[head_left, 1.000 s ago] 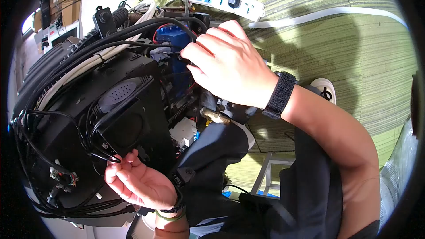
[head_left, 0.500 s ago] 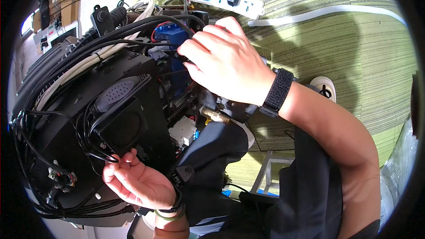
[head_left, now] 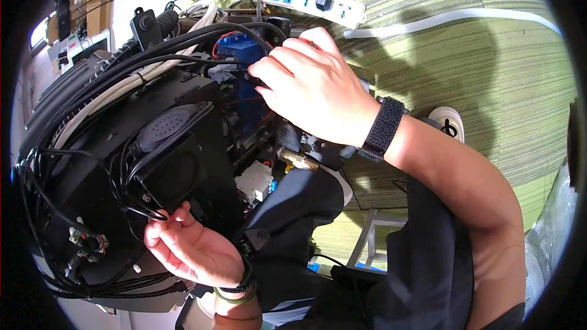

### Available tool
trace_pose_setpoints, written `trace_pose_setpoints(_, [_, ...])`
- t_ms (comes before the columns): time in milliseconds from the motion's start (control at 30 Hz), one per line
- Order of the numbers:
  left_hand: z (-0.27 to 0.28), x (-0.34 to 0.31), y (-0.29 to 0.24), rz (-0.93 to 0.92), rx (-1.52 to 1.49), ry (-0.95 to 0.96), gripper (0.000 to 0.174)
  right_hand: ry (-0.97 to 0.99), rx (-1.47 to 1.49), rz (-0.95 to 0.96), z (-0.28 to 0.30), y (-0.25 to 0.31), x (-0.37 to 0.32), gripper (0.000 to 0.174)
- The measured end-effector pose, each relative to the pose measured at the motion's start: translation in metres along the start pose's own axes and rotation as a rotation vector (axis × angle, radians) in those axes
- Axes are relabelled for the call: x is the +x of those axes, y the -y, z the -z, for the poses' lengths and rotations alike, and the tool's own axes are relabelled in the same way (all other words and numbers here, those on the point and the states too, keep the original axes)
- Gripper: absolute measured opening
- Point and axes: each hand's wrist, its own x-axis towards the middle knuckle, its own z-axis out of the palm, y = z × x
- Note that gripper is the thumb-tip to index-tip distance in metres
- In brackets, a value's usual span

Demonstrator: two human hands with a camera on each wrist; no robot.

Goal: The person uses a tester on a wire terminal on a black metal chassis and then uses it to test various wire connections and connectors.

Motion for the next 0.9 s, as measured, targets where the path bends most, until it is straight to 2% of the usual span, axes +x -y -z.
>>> trace_pose_setpoints(900, [-0.0055, 0.0023, -0.0004, 0.0, -0.029, -0.013, 0.024, -0.019, -0.038, 0.011, -0.0034, 0.0013, -0.0025, 0.008])
